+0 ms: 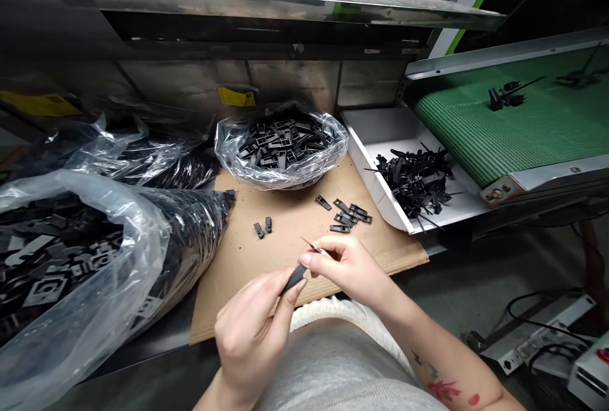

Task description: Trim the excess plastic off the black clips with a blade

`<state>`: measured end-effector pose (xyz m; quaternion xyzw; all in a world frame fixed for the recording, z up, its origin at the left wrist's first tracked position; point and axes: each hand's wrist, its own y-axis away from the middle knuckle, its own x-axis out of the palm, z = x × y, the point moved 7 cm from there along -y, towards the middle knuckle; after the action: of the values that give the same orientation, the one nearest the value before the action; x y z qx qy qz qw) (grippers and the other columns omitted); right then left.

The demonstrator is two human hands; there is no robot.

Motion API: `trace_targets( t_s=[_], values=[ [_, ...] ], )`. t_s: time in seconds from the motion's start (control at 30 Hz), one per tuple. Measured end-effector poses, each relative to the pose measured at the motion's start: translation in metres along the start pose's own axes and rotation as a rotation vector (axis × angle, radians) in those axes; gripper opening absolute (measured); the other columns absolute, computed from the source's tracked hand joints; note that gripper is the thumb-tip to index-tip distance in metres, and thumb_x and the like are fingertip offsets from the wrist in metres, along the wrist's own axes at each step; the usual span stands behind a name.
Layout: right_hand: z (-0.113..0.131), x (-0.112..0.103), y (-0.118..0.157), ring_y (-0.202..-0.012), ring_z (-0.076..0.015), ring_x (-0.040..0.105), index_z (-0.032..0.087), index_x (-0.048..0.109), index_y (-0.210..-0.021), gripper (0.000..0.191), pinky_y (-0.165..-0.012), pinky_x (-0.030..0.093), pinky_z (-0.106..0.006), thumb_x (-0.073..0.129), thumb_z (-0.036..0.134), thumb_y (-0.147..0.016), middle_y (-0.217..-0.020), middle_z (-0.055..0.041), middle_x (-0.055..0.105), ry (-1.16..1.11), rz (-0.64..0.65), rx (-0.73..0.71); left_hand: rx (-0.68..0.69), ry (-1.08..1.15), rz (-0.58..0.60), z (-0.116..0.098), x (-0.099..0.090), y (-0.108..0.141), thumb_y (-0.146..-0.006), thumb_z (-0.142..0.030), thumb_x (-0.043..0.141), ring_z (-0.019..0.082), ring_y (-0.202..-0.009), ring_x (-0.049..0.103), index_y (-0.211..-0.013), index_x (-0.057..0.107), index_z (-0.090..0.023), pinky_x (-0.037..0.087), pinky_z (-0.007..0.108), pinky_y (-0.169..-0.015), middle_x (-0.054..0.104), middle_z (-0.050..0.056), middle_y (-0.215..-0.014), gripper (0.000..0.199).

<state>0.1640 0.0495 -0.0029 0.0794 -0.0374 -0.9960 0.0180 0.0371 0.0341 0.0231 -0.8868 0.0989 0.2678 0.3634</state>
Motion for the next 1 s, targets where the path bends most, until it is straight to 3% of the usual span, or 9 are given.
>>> trace_targets(
  t_s=[0.3,0.37,0.43,0.53,0.6,0.8,0.93,1.0],
  values=[
    [-0.008,-0.005,0.002,-0.049,-0.0071,0.035,0.015,0.051,-0.055,0.03,-0.047,0.027,-0.02,0.049,0.027,-0.082,-0.051,0.0049,0.041,-0.065,0.013,0.059,-0.086,0.034,0.057,0.0,0.004,-0.003,-0.074,-0.008,0.061,0.01,-0.06,0.058,-0.09,0.061,-0.02,0.044,0.019,-0.062,0.065,-0.001,-0.075,0.02],
    [-0.01,-0.006,0.004,-0.048,-0.0068,0.034,0.015,0.051,-0.056,0.031,-0.046,0.027,-0.02,0.049,0.03,-0.083,-0.052,0.0048,0.041,-0.108,0.031,0.055,-0.227,0.117,0.061,0.009,0.006,-0.004,-0.074,-0.012,0.062,0.009,-0.053,0.055,-0.085,0.064,-0.021,0.043,0.019,-0.055,0.062,-0.003,-0.066,0.015],
    [-0.009,-0.008,0.006,-0.048,-0.0065,0.035,0.014,0.053,-0.057,0.03,-0.046,0.027,-0.02,0.05,0.031,-0.082,-0.053,0.0044,0.043,-0.138,0.053,0.032,-0.481,0.309,0.127,0.026,0.014,-0.001,-0.074,-0.02,0.063,0.008,-0.046,0.051,-0.08,0.065,-0.021,0.04,0.019,-0.047,0.057,-0.004,-0.056,0.007],
    [-0.007,-0.013,0.009,-0.046,-0.0057,0.033,0.014,0.056,-0.058,0.025,-0.044,0.026,-0.02,0.055,0.028,-0.079,-0.051,0.0046,0.045,-0.152,0.031,0.037,-0.833,0.667,0.263,0.041,0.033,0.008,-0.074,-0.035,0.061,0.007,-0.04,0.043,-0.087,0.065,-0.019,0.034,0.019,-0.041,0.054,-0.004,-0.053,0.02],
    [-0.009,-0.016,0.01,-0.043,-0.0051,0.031,0.014,0.057,-0.057,0.024,-0.042,0.024,-0.02,0.057,0.026,-0.078,-0.048,0.0053,0.045,-0.173,0.0,0.072,-0.939,0.822,0.275,0.04,0.038,0.008,-0.075,-0.04,0.058,0.005,-0.039,0.037,-0.097,0.061,-0.019,0.028,0.018,-0.04,0.053,-0.003,-0.053,0.03],
    [-0.012,-0.013,0.012,-0.042,-0.0048,0.032,0.013,0.059,-0.061,0.023,-0.04,0.024,-0.019,0.059,0.03,-0.077,-0.05,0.0034,0.05,-0.256,0.022,0.087,-1.005,0.851,0.169,0.028,0.032,0.003,-0.078,-0.036,0.055,0.003,-0.043,0.027,-0.093,0.055,-0.018,0.019,0.014,-0.043,0.048,-0.005,-0.048,0.023],
    [-0.009,-0.015,0.015,-0.042,-0.0054,0.036,0.013,0.06,-0.064,0.021,-0.041,0.028,-0.019,0.059,0.031,-0.076,-0.049,0.0032,0.051,-0.201,0.004,0.066,-1.009,0.852,0.16,0.033,0.033,0.004,-0.077,-0.037,0.058,0.003,-0.042,0.029,-0.095,0.053,-0.019,0.02,0.014,-0.043,0.049,-0.006,-0.05,0.025],
    [-0.005,-0.017,0.017,-0.044,-0.0069,0.04,0.014,0.061,-0.065,0.021,-0.042,0.031,-0.019,0.058,0.031,-0.078,-0.051,0.0021,0.053,-0.073,-0.054,-0.011,-1.012,0.873,0.185,0.04,0.039,0.005,-0.075,-0.036,0.061,0.004,-0.043,0.034,-0.095,0.053,-0.019,0.026,0.015,-0.045,0.051,-0.006,-0.052,0.027]
  ],
)
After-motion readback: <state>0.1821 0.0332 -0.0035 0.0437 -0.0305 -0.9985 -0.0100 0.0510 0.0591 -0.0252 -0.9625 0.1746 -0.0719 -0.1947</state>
